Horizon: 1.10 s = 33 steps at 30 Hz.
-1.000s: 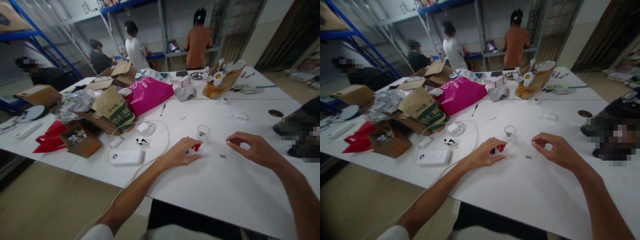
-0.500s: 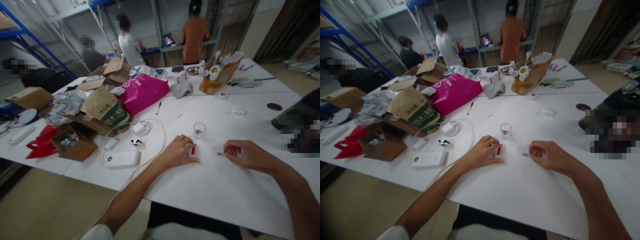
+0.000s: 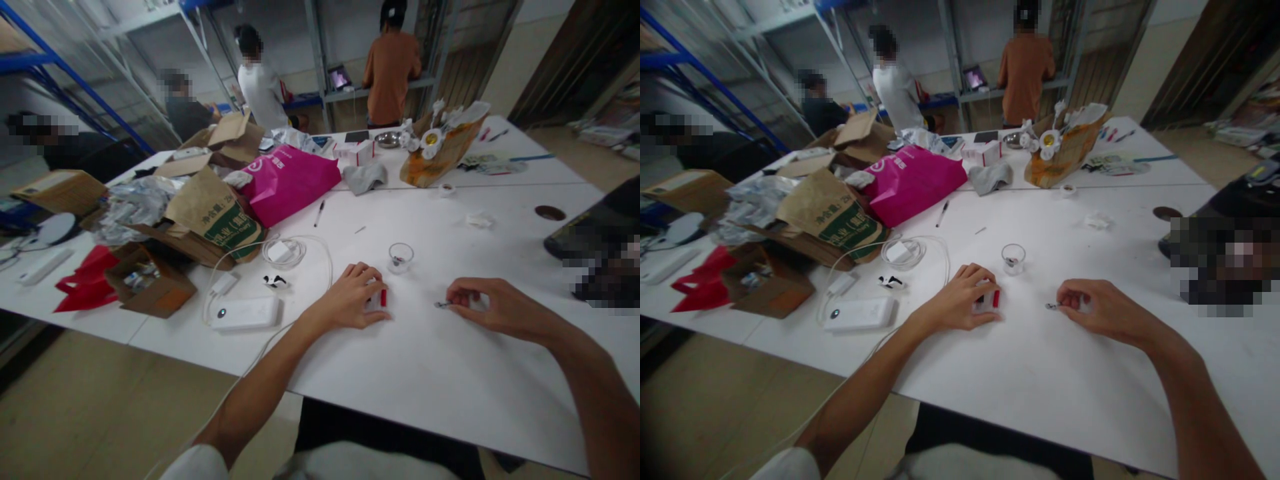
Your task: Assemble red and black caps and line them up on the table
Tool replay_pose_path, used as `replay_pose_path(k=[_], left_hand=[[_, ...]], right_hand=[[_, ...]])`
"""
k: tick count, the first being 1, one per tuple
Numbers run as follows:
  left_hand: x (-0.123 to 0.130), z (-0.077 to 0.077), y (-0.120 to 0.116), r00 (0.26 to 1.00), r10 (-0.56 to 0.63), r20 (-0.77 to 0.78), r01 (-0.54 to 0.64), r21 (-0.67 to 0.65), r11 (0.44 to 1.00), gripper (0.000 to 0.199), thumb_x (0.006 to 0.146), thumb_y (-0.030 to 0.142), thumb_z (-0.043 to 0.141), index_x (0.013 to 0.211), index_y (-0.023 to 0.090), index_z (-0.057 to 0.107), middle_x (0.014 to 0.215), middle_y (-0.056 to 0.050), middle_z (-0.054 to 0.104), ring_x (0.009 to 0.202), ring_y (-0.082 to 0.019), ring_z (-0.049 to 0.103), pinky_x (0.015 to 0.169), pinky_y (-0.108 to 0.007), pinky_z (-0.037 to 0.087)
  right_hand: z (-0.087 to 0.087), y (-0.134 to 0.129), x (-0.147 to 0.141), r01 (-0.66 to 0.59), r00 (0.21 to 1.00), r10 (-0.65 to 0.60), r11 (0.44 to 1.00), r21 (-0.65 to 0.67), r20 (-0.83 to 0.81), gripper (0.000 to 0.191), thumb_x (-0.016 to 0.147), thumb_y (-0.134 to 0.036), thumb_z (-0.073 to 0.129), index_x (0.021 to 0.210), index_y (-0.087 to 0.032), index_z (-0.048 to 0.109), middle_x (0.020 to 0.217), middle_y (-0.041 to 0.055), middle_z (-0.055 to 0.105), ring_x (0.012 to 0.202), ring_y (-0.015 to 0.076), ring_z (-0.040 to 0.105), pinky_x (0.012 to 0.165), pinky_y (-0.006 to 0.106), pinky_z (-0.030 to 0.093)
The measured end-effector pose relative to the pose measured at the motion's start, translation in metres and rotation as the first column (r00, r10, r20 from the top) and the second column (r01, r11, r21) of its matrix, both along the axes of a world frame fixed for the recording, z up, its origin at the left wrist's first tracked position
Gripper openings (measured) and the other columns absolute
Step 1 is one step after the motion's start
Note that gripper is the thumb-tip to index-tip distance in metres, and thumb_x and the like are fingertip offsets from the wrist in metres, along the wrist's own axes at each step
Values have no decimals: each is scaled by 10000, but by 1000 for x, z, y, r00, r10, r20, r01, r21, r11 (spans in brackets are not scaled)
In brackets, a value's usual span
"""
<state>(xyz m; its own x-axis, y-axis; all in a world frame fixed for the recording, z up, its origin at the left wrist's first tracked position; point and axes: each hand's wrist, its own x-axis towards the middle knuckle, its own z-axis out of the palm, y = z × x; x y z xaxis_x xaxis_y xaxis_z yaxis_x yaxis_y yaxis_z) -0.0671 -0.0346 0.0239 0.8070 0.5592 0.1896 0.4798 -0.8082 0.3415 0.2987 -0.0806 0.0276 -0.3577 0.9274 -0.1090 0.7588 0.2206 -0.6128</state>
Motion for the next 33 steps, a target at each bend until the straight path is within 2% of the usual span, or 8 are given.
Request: replay_pose_path(k=[8, 13, 28, 33], left_hand=[[-4, 3, 6, 998, 56, 39, -54, -51, 997, 617, 968, 742, 790, 1241, 193, 727, 1340, -163, 730, 1261, -352, 615, 1159, -540, 490], [-6, 4, 8, 997, 68, 21, -67, -48, 997, 602, 984, 739, 764, 1236, 194, 713, 1279, -159, 727, 1219, -343, 615, 1132, -543, 501], [-10, 4, 9, 998, 66, -21, -67, -20, 998, 585, 938, 681, 824, 1243, 202, 683, 1329, -164, 680, 1235, -354, 596, 1142, -552, 490], [-11, 4, 9, 998, 63, -25, -64, -23, 998, 571, 923, 646, 846, 1242, 205, 674, 1346, -168, 673, 1240, -360, 591, 1149, -559, 491]], right_hand=[[-3, 1, 1, 15, 1000, -16, 1000, -26, -8, 299, 943, -537, 699, 982, -272, 832, 983, 74, 836, 876, 258, 724, 853, 413, 575], [4, 0, -3, -2, 1000, 1, 999, -45, -7, 301, 926, -527, 703, 986, -267, 843, 987, 79, 844, 880, 262, 734, 858, 416, 586], [10, -2, -7, 7, 1000, -7, 999, -39, 3, 278, 911, -492, 686, 968, -280, 857, 971, 67, 843, 865, 260, 740, 851, 407, 580], [10, -2, -7, -3, 1000, 2, 999, -47, -15, 298, 923, -537, 712, 968, -276, 847, 981, 78, 851, 885, 272, 751, 862, 417, 598]])
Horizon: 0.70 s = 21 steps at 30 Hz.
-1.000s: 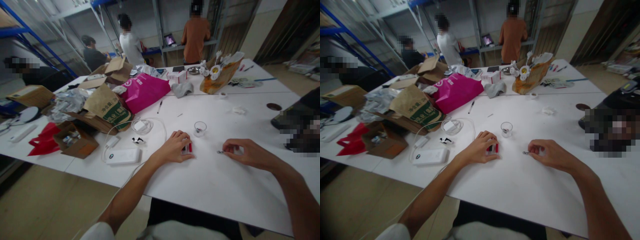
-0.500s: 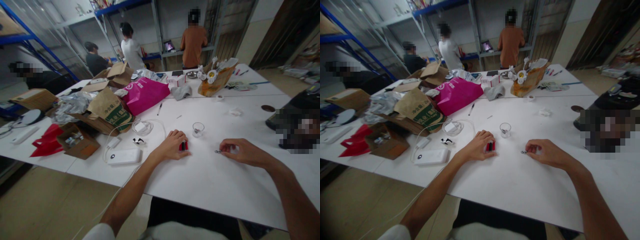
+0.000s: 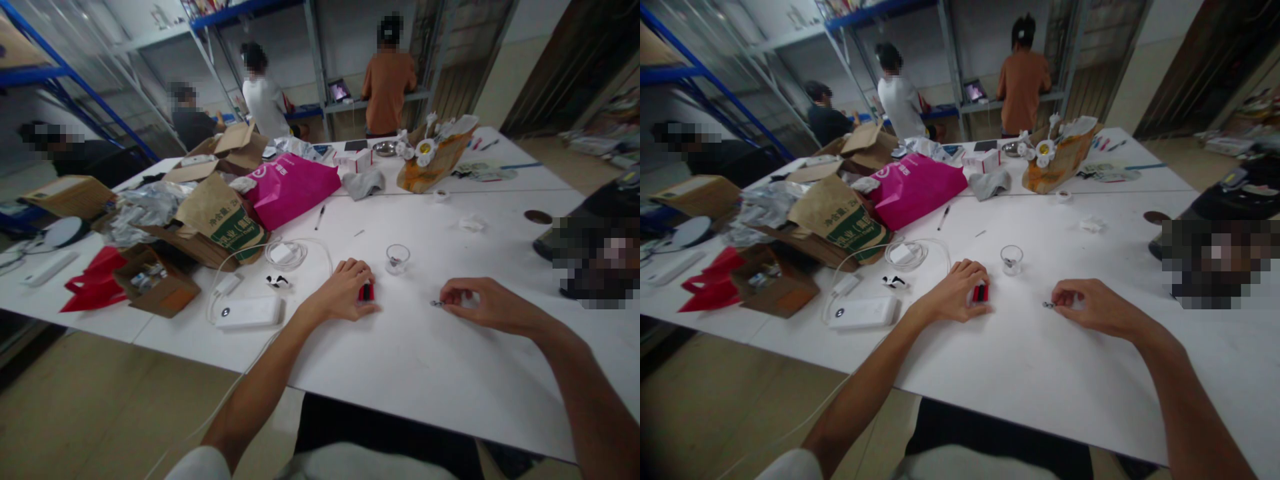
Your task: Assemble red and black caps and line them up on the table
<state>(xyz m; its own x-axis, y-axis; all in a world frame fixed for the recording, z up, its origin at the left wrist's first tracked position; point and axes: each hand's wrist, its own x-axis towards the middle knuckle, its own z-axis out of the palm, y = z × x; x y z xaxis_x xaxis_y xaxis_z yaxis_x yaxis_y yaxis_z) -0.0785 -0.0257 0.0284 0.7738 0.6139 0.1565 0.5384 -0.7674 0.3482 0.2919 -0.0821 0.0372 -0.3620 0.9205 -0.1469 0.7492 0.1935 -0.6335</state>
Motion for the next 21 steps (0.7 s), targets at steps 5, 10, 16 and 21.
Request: replay_pose_path(k=[5, 10, 16, 21], left_hand=[[0, 1, -1, 1000, 6, -2, -6, -8, 1000, 569, 918, 645, 851, 1230, 202, 676, 1355, -172, 668, 1237, -362, 591, 1155, -563, 494], [0, 0, 0, 1000, 7, 5, -7, -19, 1000, 573, 903, 643, 865, 1237, 217, 677, 1353, -166, 672, 1240, -367, 591, 1158, -578, 491], [0, 1, 0, 1000, 4, 9, -4, -20, 1000, 593, 906, 665, 857, 1244, 213, 677, 1358, -168, 672, 1243, -366, 592, 1155, -575, 494], [0, 1, 0, 1000, 7, 13, -7, -29, 1000, 601, 899, 654, 865, 1263, 215, 675, 1363, -170, 672, 1247, -369, 591, 1148, -576, 495]], right_hand=[[-1, 0, 0, -11, 1000, 11, 1000, 1, 8, 271, 919, -517, 717, 959, -282, 845, 981, 73, 848, 890, 272, 759, 869, 421, 600], [0, 0, 0, -15, 1000, 15, 1000, 4, 12, 264, 923, -508, 713, 967, -284, 847, 987, 72, 849, 889, 273, 753, 864, 427, 596], [-6, 0, 3, -8, 1000, 8, 1000, -3, 10, 269, 932, -506, 709, 982, -281, 848, 999, 64, 845, 902, 266, 745, 880, 425, 583], [-7, 1, 1, 12, 1000, -12, 1000, 8, 0, 298, 923, -558, 756, 980, -278, 841, 987, 67, 841, 892, 263, 747, 869, 415, 590]])
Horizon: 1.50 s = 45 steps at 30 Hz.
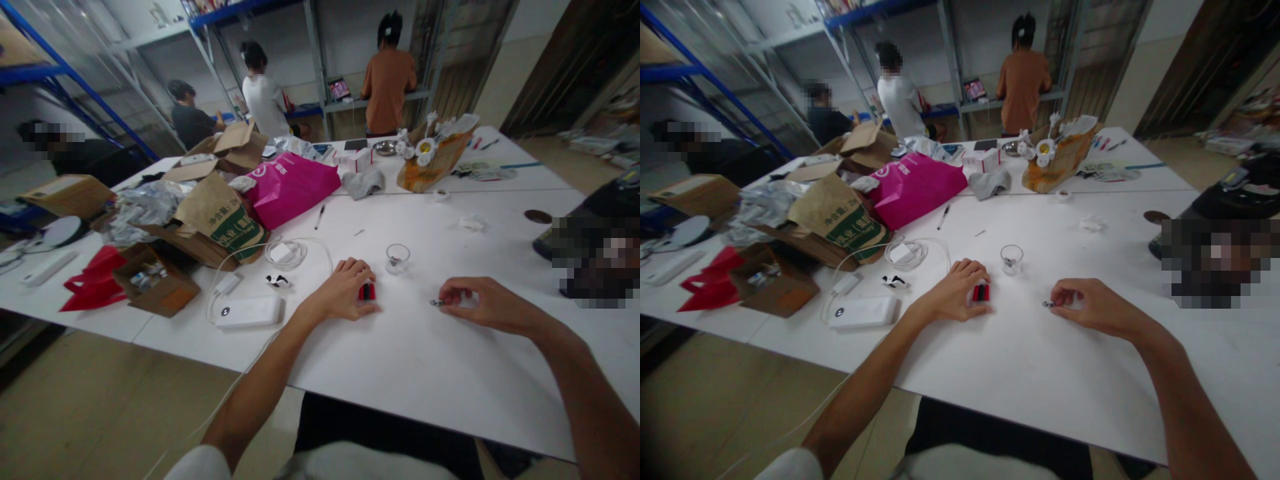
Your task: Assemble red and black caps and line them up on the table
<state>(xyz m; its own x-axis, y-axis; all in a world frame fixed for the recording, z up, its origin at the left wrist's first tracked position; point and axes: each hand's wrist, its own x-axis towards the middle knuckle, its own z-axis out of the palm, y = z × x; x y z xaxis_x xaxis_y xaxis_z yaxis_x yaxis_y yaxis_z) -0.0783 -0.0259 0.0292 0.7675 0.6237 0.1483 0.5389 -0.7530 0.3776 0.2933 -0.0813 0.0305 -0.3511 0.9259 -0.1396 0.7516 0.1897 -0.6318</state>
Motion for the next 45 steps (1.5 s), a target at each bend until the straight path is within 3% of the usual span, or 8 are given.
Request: replay_pose_path(k=[8, 22, 28, 31, 35, 38, 41, 45], left_hand=[[1, 1, -1, 1000, 4, -1, -4, 9, 1000, 613, 911, 671, 850, 1286, 217, 679, 1372, -172, 672, 1253, -375, 589, 1149, -583, 492], [1, 3, -1, 1000, 5, -17, -5, 9, 1000, 630, 906, 668, 865, 1296, 209, 682, 1373, -174, 680, 1265, -384, 588, 1157, -581, 497], [1, 4, -1, 980, 14, 198, -9, -26, 1000, 404, 1026, 546, 778, 1240, 215, 689, 1316, -153, 722, 1248, -340, 632, 1161, -544, 494], [4, 5, 1, 886, 118, 448, -82, -99, 992, 240, 1096, 451, 701, 1128, 213, 695, 1160, -115, 748, 1119, -266, 670, 1079, -459, 523], [7, 7, 4, 651, 338, 680, -152, -319, 936, 269, 1060, 449, 772, 999, 196, 703, 971, -51, 728, 911, -177, 648, 898, -342, 528], [8, 8, 7, 496, 452, 741, -64, -488, 871, 307, 977, 454, 868, 986, 182, 726, 952, -30, 716, 880, -148, 641, 846, -299, 515], [9, 7, 8, 406, 542, 736, 8, -596, 803, 314, 888, 413, 937, 976, 175, 753, 960, -27, 724, 901, -144, 650, 842, -279, 507], [9, 3, 9, 333, 615, 715, 55, -666, 744, 277, 799, 325, 960, 937, 171, 775, 943, -22, 736, 891, -138, 646, 849, -275, 500]], right_hand=[[2, 1, -5, 10, 1000, -10, 1000, 8, 7, 375, 929, -644, 741, 951, -283, 839, 953, 69, 833, 863, 263, 747, 853, 417, 593], [-6, 1, -1, 21, 1000, -21, 1000, 11, 4, 330, 939, -591, 770, 988, -273, 842, 992, 70, 835, 883, 259, 748, 856, 414, 587], [-4, -1, 9, 65, 994, -56, 994, 93, -89, 443, 950, -702, 790, 1028, -269, 840, 1006, 78, 831, 875, 260, 738, 837, 414, 599], [-4, 2, 14, 232, 952, -181, 953, 196, -248, 483, 949, -747, 786, 989, -266, 809, 980, 77, 813, 860, 251, 733, 819, 404, 612], [-5, 7, 10, 502, 801, -348, 833, 232, -488, 495, 890, -747, 852, 958, -264, 766, 886, 64, 783, 798, 237, 732, 787, 401, 632], [-7, 10, 3, 598, 701, -382, 775, 205, -603, 458, 850, -691, 903, 960, -268, 767, 868, 51, 774, 760, 233, 716, 758, 411, 641], [-9, 13, 0, 664, 628, -395, 721, 198, -670, 380, 819, -574, 942, 970, -268, 775, 932, 52, 782, 803, 236, 720, 796, 425, 651], [-14, 16, 1, 667, 642, -338, 688, 284, -688, 221, 796, -413, 917, 892, -268, 782, 990, 59, 780, 936, 257, 731, 948, 467, 652]])
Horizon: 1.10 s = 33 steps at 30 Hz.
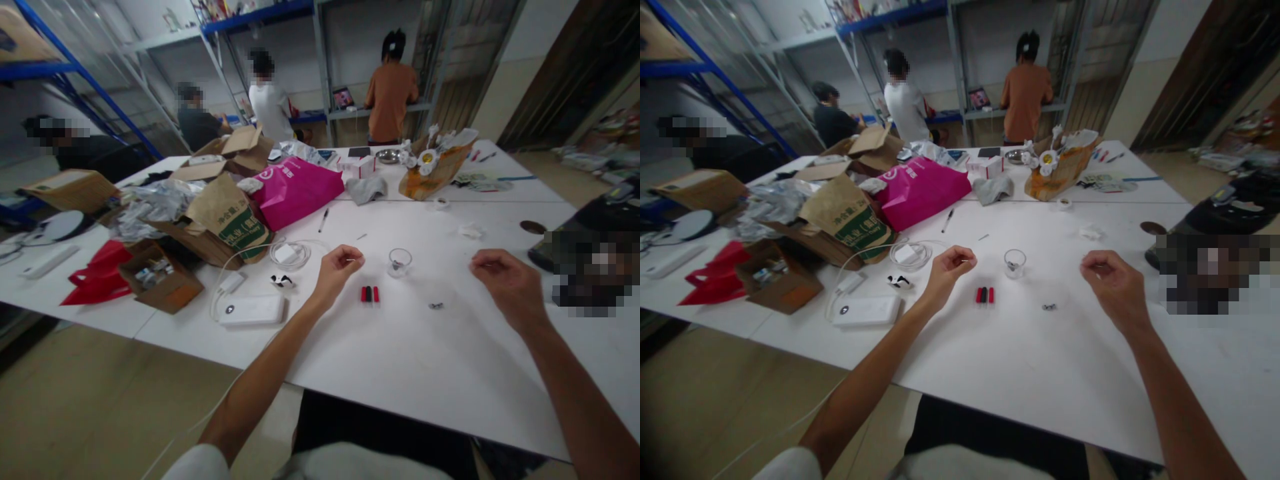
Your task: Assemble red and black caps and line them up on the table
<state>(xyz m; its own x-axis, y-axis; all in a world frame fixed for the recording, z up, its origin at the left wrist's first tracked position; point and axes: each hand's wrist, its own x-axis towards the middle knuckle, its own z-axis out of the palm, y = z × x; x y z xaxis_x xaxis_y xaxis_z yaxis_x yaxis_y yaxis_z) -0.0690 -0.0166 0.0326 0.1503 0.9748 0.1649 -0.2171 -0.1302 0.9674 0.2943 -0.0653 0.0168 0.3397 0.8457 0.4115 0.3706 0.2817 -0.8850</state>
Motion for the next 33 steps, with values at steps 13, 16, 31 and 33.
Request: replay_pose_path(k=[13, 16, 31, 33], left_hand=[[-8, -5, 11, 983, 71, 170, -56, -94, 994, 234, 622, 150, 844, 845, 168, 778, 838, 6, 718, 806, -125, 599, 809, -281, 444], [-9, -2, 11, 977, 68, 201, -53, -80, 995, 219, 623, 157, 838, 830, 171, 768, 829, 4, 712, 818, -129, 601, 817, -283, 446], [-17, 22, 1, 946, -12, 324, 32, -56, 998, 292, 711, 311, 930, 909, 180, 760, 922, -11, 695, 899, -141, 609, 821, -277, 507], [-16, 22, 0, 949, -34, 315, 51, -47, 998, 285, 723, 311, 925, 915, 181, 760, 927, -14, 701, 903, -143, 613, 824, -279, 507]], right_hand=[[34, 24, -51, -340, 863, 341, 938, -71, 373, 111, 992, -370, 769, 991, -259, 769, 1027, 62, 795, 942, 257, 770, 907, 434, 663], [47, 33, -67, -402, 711, 400, 906, -133, 579, 198, 1016, -412, 776, 1138, -255, 784, 1158, 89, 818, 1015, 284, 776, 950, 474, 651], [51, 50, -74, -419, 346, 391, 878, -232, 853, 193, 1045, -403, 744, 1093, -262, 868, 1148, 114, 862, 1075, 349, 776, 976, 526, 587], [53, 50, -76, -433, 416, 404, 876, -213, 815, 216, 1050, -452, 739, 1072, -275, 862, 1127, 102, 866, 1056, 343, 783, 987, 532, 588]])
